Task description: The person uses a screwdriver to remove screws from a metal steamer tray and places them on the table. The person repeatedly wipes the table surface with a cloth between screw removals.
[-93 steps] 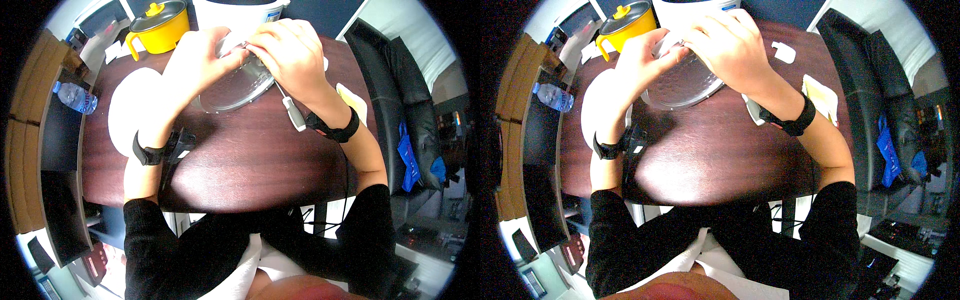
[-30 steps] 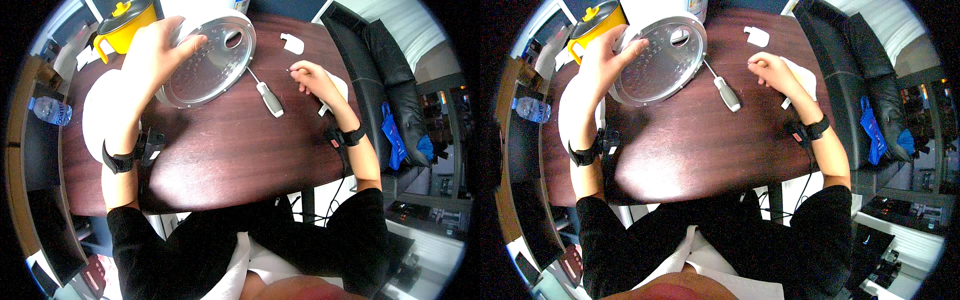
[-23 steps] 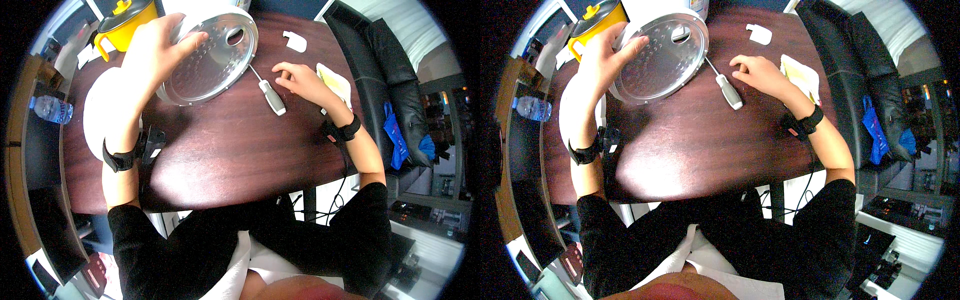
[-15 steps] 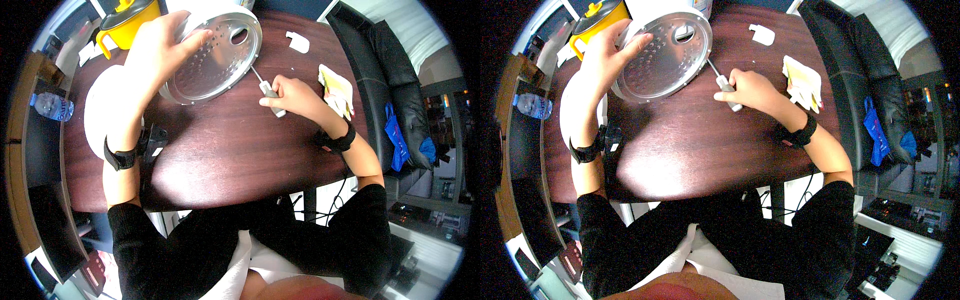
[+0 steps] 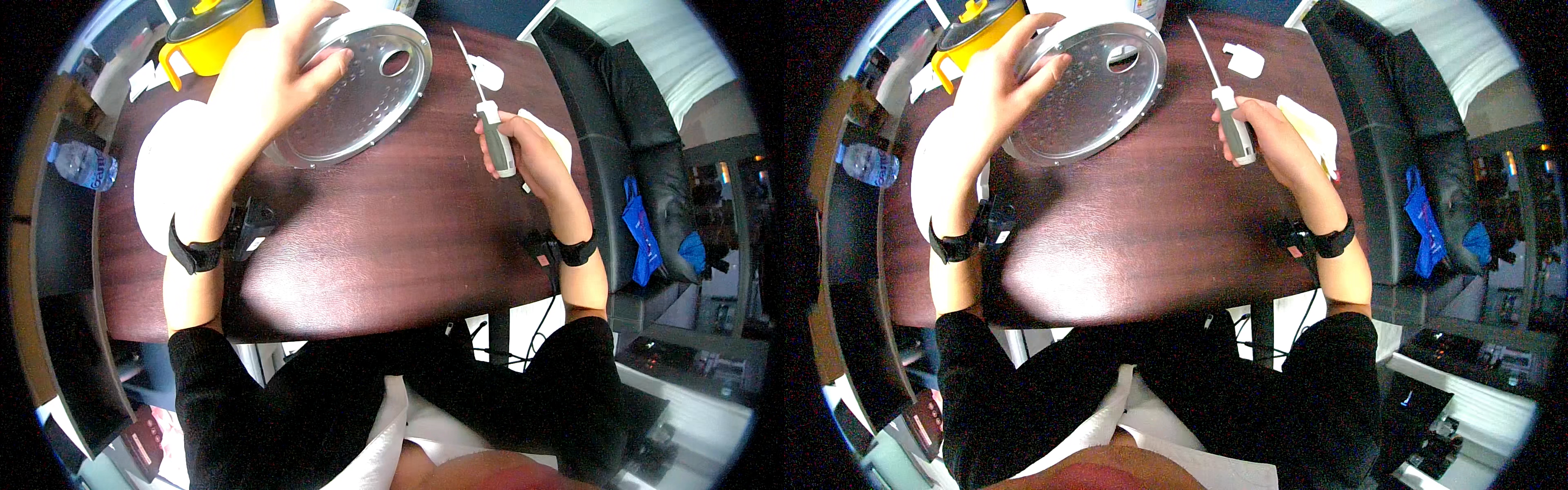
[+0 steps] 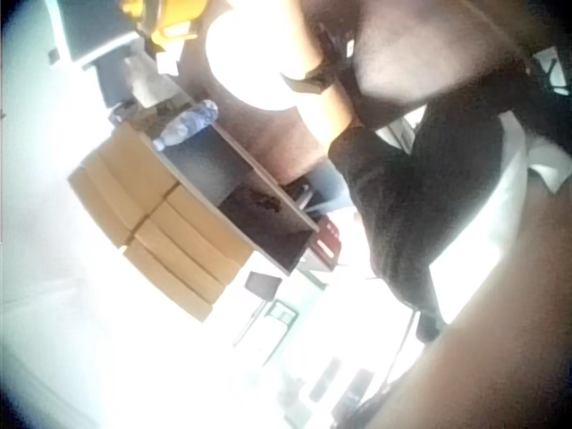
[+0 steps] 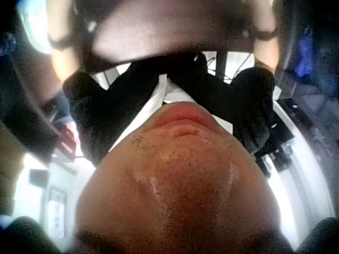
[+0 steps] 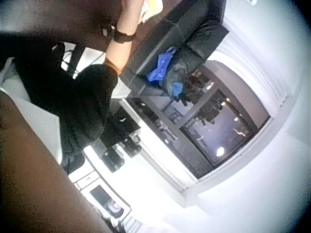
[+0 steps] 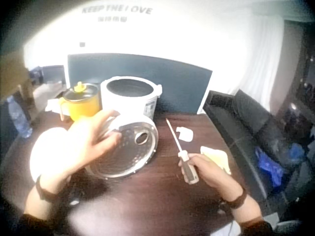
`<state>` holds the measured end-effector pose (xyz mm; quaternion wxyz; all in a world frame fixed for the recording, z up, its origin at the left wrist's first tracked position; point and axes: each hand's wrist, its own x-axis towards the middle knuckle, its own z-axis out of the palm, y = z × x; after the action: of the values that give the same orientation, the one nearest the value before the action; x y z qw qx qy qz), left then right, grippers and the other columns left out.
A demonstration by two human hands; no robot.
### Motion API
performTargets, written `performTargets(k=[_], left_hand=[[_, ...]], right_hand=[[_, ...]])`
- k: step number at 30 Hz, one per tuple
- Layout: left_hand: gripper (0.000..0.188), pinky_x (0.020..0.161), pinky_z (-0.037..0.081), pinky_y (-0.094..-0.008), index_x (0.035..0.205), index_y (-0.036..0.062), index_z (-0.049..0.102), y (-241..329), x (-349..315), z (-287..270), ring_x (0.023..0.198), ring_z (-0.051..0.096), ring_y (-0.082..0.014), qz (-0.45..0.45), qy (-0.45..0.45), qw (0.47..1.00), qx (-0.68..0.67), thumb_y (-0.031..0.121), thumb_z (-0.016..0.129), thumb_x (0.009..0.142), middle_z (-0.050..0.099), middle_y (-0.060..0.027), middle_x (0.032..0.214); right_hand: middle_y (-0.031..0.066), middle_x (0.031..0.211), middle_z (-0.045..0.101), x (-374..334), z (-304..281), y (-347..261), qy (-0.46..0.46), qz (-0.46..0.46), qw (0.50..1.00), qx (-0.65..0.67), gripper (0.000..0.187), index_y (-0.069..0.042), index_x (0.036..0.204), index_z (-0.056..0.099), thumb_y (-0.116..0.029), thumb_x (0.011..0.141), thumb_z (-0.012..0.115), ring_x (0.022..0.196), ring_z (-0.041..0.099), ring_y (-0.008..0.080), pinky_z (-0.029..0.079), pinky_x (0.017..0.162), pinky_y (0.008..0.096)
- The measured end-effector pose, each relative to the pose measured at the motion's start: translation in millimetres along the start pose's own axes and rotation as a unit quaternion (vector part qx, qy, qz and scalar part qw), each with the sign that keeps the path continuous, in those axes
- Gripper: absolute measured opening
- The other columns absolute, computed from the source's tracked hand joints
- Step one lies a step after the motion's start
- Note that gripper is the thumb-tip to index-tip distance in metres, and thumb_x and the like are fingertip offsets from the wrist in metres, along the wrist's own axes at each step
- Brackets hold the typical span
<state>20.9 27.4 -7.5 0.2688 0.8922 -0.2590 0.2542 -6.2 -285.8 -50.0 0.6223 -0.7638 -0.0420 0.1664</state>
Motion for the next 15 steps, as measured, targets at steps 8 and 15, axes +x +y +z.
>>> performTargets(k=[8, 15], left_hand=[[0.042, 0.067, 0.051, -0.0413, 0.112, 0.0076, 0.058, -9, -1, 6, 0.078, 0.065, -0.0358, 0.053, 0.057, 0.997, 0.027, 0.036, 0.069, 0.082, 0.065, -0.0203, 0.079], [0.043, 0.077, 0.050, -0.0358, 0.113, 0.0054, 0.059, -6, 1, 3, 0.090, 0.067, -0.0308, 0.007, 0.008, 1.000, 0.010, 0.034, 0.070, 0.083, 0.067, -0.0176, 0.094]], right_hand=[[0.0062, 0.069, 0.054, 1, 9, 1, -0.106, -0.033, 0.974, 0.197, 0.032, -0.003, 0.098, 0.053, -0.031, 0.094, 0.038, 0.056, 0.054, 0.0177, 0.044, 0.053, 0.0299], [0.0015, 0.057, 0.046, 11, 4, 15, -0.034, -0.035, 0.991, 0.125, 0.035, -0.003, 0.095, 0.053, -0.038, 0.098, 0.045, 0.048, 0.048, 0.0133, 0.042, 0.048, 0.0269]])
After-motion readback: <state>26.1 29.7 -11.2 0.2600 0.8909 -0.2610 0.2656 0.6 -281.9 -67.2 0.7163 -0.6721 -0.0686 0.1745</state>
